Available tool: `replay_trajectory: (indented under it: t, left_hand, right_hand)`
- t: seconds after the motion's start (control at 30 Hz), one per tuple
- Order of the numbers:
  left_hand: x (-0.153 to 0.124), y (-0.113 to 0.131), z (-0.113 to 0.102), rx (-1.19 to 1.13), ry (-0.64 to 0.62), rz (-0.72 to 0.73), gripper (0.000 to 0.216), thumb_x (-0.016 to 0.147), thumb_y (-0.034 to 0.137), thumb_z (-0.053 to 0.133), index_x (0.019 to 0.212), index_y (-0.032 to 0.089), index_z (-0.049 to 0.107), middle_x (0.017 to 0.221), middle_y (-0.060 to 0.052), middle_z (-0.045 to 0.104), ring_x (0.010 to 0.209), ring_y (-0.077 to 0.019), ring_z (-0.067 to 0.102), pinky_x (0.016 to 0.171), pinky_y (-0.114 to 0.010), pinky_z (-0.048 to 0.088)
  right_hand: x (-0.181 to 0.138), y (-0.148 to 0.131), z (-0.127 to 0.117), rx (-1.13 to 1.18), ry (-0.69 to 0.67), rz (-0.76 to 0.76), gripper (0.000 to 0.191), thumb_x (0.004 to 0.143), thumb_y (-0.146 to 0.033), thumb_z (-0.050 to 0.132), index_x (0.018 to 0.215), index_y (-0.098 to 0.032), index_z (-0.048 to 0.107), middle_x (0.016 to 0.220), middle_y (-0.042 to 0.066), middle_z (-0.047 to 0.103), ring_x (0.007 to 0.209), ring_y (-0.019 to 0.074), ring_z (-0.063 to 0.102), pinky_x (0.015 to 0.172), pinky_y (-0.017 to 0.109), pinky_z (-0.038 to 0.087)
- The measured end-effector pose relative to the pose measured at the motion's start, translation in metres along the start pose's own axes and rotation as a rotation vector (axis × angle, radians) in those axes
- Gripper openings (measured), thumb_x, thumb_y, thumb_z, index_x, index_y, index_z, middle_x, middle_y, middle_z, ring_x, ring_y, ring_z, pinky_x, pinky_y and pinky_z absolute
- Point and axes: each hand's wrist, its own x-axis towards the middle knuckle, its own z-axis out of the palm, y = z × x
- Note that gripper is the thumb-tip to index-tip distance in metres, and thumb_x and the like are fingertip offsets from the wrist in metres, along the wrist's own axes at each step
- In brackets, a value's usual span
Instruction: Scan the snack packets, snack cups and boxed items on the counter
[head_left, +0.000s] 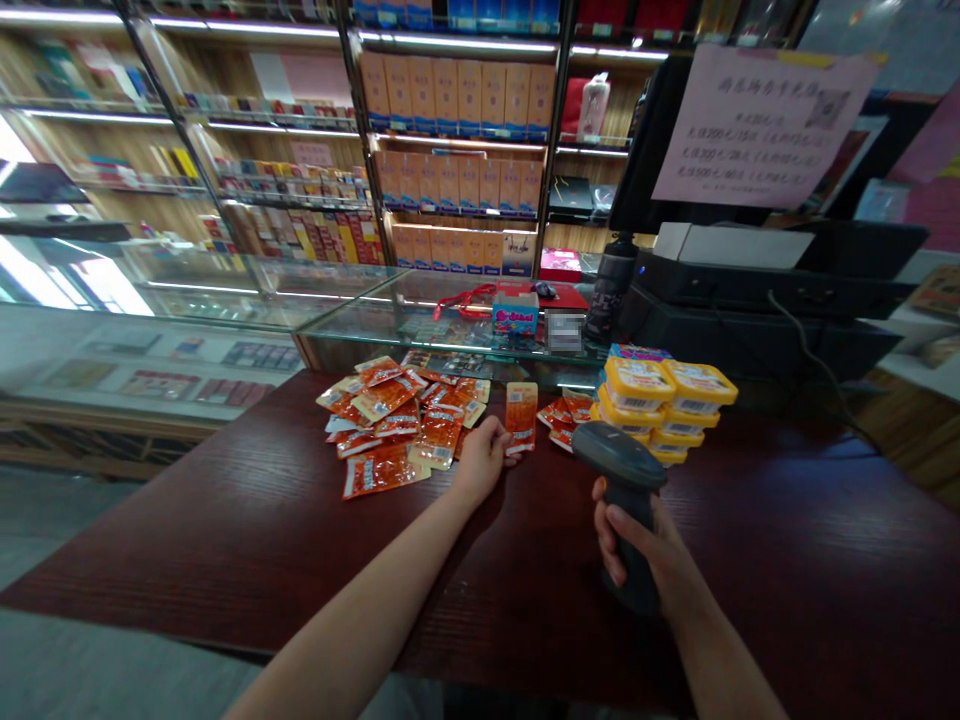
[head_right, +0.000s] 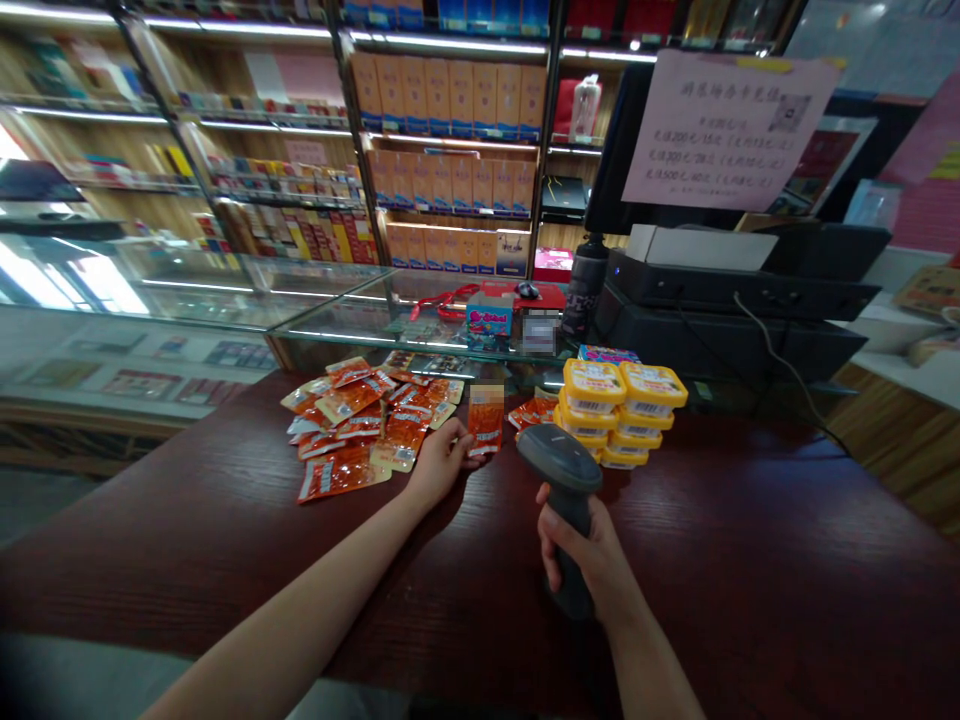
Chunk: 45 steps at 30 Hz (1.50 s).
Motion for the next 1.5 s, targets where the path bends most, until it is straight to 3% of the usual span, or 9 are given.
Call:
replay_trajectory:
  t: [0.27, 0.5, 0.57, 0.67, 0.77, 0.87, 1.1, 1.37, 1.5]
  left_hand:
    - [0.000, -0.003, 0.003, -0.064, 0.031, 0.018, 0.024, 0.074, 0.032, 0.064, 0.076, 0.020, 0.044, 0.064, 0.003, 0.061, 0.058, -0.0164, 0.067, 0.051, -0.026, 0.054]
    - [0.008, 0.022, -0.010, -0.119, 0.187, 0.006, 0.012, 0.076, 0.025, 0.057, 0.079, 0.020, 0.046, 0.064, 0.006, 0.055, 0.054, -0.0131, 0.063, 0.053, -0.027, 0.054]
    - [0.016, 0.032, -0.025, -0.004, 0.283, 0.063, 0.007, 0.077, 0.023, 0.054, 0.079, 0.019, 0.049, 0.063, 0.006, 0.054, 0.053, -0.0123, 0.061, 0.054, -0.026, 0.051]
    - [0.032, 0.047, -0.056, 0.370, 0.442, 0.176, 0.003, 0.076, 0.021, 0.055, 0.075, 0.018, 0.055, 0.064, 0.003, 0.057, 0.061, -0.0127, 0.059, 0.062, -0.025, 0.048]
    - [0.050, 0.062, -0.086, 0.716, 0.413, 0.132, 0.007, 0.076, 0.018, 0.055, 0.078, 0.018, 0.061, 0.073, 0.000, 0.064, 0.071, -0.0152, 0.060, 0.068, -0.026, 0.045]
    - [0.063, 0.071, -0.102, 0.981, 0.335, 0.079, 0.016, 0.079, 0.017, 0.052, 0.087, 0.020, 0.065, 0.082, -0.003, 0.068, 0.080, -0.0181, 0.062, 0.073, -0.027, 0.044]
    - [0.067, 0.067, -0.094, 1.521, 0.232, 0.115, 0.027, 0.082, 0.011, 0.047, 0.103, 0.017, 0.063, 0.093, -0.013, 0.068, 0.099, -0.0273, 0.057, 0.084, -0.037, 0.039]
    - [0.066, 0.057, -0.089, 1.649, 0.027, 0.341, 0.025, 0.082, 0.016, 0.048, 0.088, 0.015, 0.073, 0.100, -0.015, 0.063, 0.105, -0.0277, 0.048, 0.086, -0.039, 0.035]
    - [0.057, 0.058, -0.076, 1.645, 0.057, 0.359, 0.035, 0.082, 0.038, 0.051, 0.089, 0.012, 0.073, 0.096, -0.017, 0.063, 0.101, -0.0296, 0.048, 0.088, -0.042, 0.033]
  right_hand:
    - [0.002, 0.005, -0.006, -0.032, 0.003, -0.012, 0.035, 0.077, -0.042, 0.069, 0.099, -0.022, 0.051, 0.056, -0.008, 0.052, 0.032, 0.0045, 0.045, 0.032, 0.014, 0.035]
    - [0.003, 0.005, -0.005, -0.044, 0.029, 0.014, 0.035, 0.077, -0.042, 0.070, 0.098, -0.021, 0.051, 0.055, -0.009, 0.053, 0.033, 0.0047, 0.046, 0.032, 0.014, 0.037]
    - [0.003, 0.005, -0.005, -0.039, 0.032, 0.021, 0.036, 0.076, -0.042, 0.071, 0.097, -0.021, 0.051, 0.055, -0.009, 0.053, 0.032, 0.0046, 0.046, 0.032, 0.014, 0.037]
    - [0.003, 0.006, -0.005, -0.030, 0.029, 0.024, 0.036, 0.076, -0.042, 0.071, 0.098, -0.021, 0.051, 0.055, -0.009, 0.053, 0.033, 0.0045, 0.045, 0.032, 0.015, 0.037]
    - [0.003, 0.007, -0.005, -0.030, 0.025, 0.024, 0.037, 0.077, -0.042, 0.071, 0.098, -0.021, 0.051, 0.054, -0.009, 0.052, 0.033, 0.0047, 0.045, 0.032, 0.015, 0.037]
    - [0.003, 0.007, -0.004, -0.031, 0.030, 0.021, 0.038, 0.076, -0.043, 0.071, 0.098, -0.020, 0.051, 0.054, -0.009, 0.052, 0.033, 0.0047, 0.045, 0.032, 0.015, 0.037]
    - [0.003, 0.007, -0.004, -0.040, 0.038, 0.024, 0.038, 0.076, -0.042, 0.071, 0.098, -0.020, 0.051, 0.055, -0.008, 0.053, 0.033, 0.0050, 0.046, 0.031, 0.015, 0.037]
    - [0.003, 0.006, -0.003, -0.043, 0.032, 0.026, 0.038, 0.075, -0.043, 0.071, 0.098, -0.020, 0.051, 0.054, -0.009, 0.053, 0.032, 0.0044, 0.046, 0.032, 0.014, 0.037]
    - [0.002, 0.005, -0.002, -0.046, 0.035, 0.027, 0.037, 0.076, -0.042, 0.071, 0.098, -0.020, 0.051, 0.055, -0.009, 0.052, 0.032, 0.0046, 0.045, 0.032, 0.014, 0.037]
